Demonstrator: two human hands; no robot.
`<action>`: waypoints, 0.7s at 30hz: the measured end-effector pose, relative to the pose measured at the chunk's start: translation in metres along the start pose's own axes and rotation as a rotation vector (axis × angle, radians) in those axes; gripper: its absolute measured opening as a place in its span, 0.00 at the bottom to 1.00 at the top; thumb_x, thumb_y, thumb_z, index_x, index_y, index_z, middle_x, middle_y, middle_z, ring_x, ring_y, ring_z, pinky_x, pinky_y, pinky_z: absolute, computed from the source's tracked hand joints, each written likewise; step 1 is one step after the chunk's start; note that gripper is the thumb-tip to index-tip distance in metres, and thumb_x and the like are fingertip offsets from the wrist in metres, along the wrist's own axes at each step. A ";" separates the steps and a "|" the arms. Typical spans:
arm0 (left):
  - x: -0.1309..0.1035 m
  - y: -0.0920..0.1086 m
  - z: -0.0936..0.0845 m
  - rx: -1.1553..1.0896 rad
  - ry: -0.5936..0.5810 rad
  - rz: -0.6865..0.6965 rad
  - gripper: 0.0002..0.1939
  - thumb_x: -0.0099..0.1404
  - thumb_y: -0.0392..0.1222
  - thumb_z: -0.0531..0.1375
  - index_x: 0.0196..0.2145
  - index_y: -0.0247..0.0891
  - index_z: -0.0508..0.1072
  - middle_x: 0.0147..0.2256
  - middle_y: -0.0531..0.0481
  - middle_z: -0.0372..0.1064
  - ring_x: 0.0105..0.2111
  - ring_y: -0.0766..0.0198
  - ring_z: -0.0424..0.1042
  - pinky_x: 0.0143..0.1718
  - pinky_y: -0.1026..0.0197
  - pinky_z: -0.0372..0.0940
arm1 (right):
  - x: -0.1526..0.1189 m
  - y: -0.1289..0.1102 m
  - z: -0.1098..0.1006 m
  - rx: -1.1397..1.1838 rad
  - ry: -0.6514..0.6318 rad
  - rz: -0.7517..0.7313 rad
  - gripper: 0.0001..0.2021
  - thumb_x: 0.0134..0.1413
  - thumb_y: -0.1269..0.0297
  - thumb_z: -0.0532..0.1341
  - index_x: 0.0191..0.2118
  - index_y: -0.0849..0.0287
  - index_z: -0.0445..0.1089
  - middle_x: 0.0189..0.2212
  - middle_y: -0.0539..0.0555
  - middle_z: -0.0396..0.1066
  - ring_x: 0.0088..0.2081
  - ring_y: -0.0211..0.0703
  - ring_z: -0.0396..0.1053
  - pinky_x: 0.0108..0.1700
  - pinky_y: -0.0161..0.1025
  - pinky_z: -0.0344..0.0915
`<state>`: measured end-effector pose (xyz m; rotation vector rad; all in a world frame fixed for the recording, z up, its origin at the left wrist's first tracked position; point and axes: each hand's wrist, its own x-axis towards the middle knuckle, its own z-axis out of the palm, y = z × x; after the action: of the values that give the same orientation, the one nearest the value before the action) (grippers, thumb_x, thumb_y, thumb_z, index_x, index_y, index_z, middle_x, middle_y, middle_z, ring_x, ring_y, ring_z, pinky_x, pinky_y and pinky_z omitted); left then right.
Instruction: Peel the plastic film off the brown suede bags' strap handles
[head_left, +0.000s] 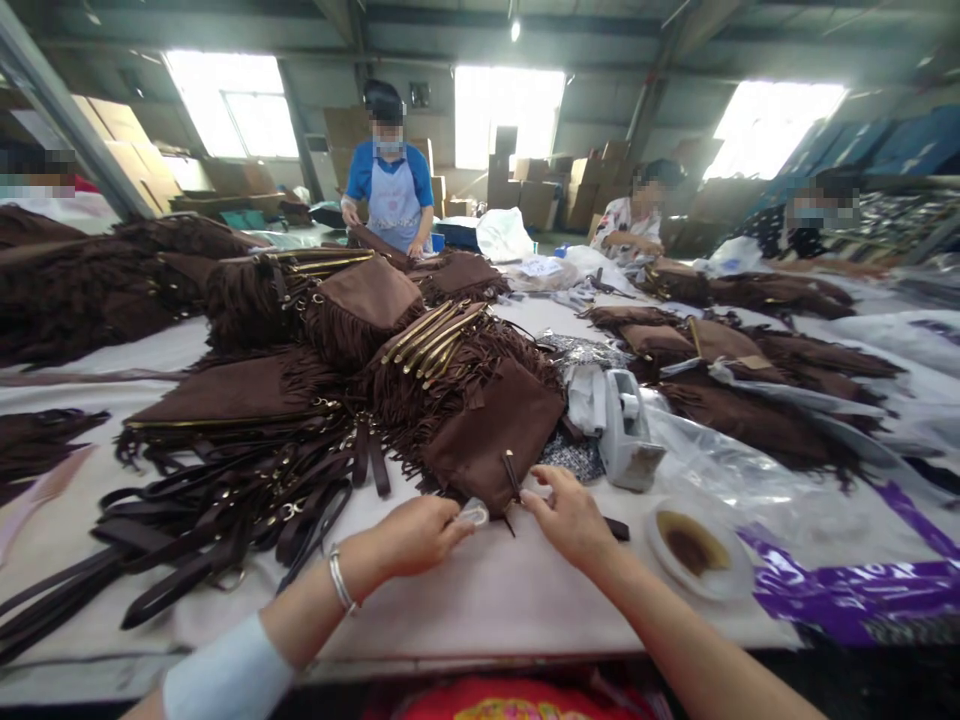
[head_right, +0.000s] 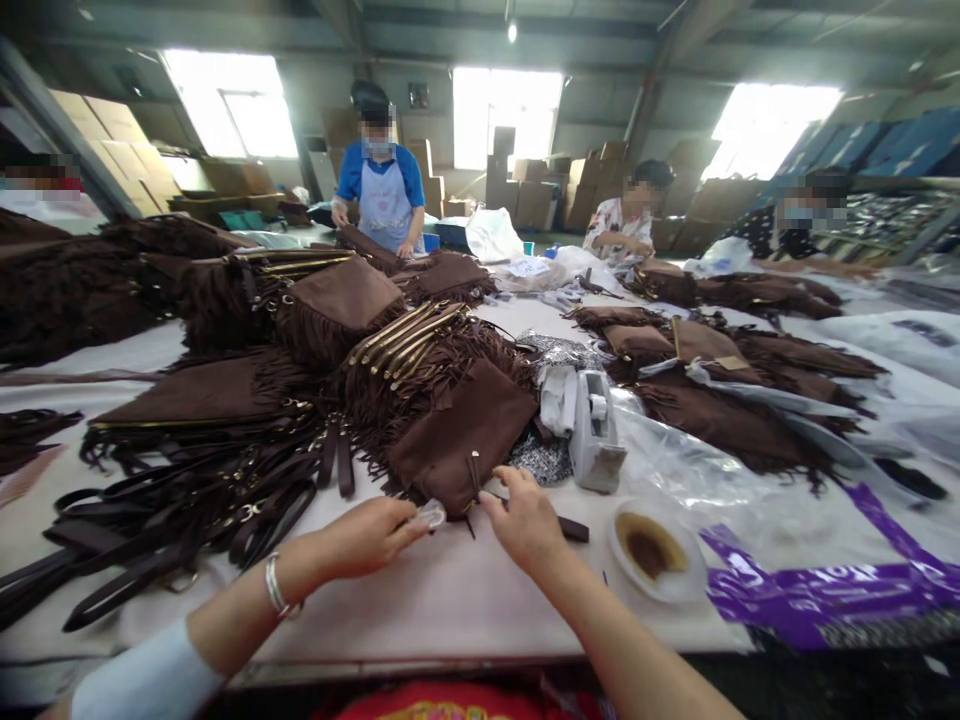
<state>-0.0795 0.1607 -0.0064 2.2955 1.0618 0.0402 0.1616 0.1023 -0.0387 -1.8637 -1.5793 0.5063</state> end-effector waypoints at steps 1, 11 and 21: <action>0.003 -0.006 -0.010 0.081 -0.023 -0.010 0.21 0.67 0.56 0.52 0.31 0.38 0.76 0.30 0.43 0.75 0.28 0.58 0.70 0.30 0.60 0.55 | 0.002 -0.002 0.004 -0.066 -0.004 -0.053 0.19 0.53 0.62 0.61 0.52 0.59 0.69 0.44 0.59 0.70 0.46 0.50 0.69 0.50 0.43 0.64; 0.001 0.001 0.002 0.195 0.566 -0.076 0.10 0.64 0.40 0.56 0.39 0.36 0.75 0.44 0.36 0.69 0.48 0.47 0.66 0.51 0.48 0.57 | 0.012 -0.018 0.020 -0.276 -0.142 -0.244 0.34 0.52 0.67 0.62 0.65 0.53 0.56 0.49 0.59 0.65 0.48 0.50 0.67 0.49 0.40 0.63; 0.027 0.070 0.076 -1.831 -0.142 -0.580 0.11 0.64 0.42 0.57 0.33 0.30 0.73 0.28 0.43 0.73 0.25 0.62 0.73 0.27 0.62 0.68 | 0.021 -0.015 0.029 0.045 -0.207 0.070 0.16 0.40 0.76 0.58 0.37 0.60 0.76 0.27 0.51 0.74 0.31 0.41 0.70 0.34 0.34 0.63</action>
<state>0.0069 0.1058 -0.0365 0.3365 0.8610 0.4052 0.1360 0.1301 -0.0467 -1.8873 -1.6237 0.7807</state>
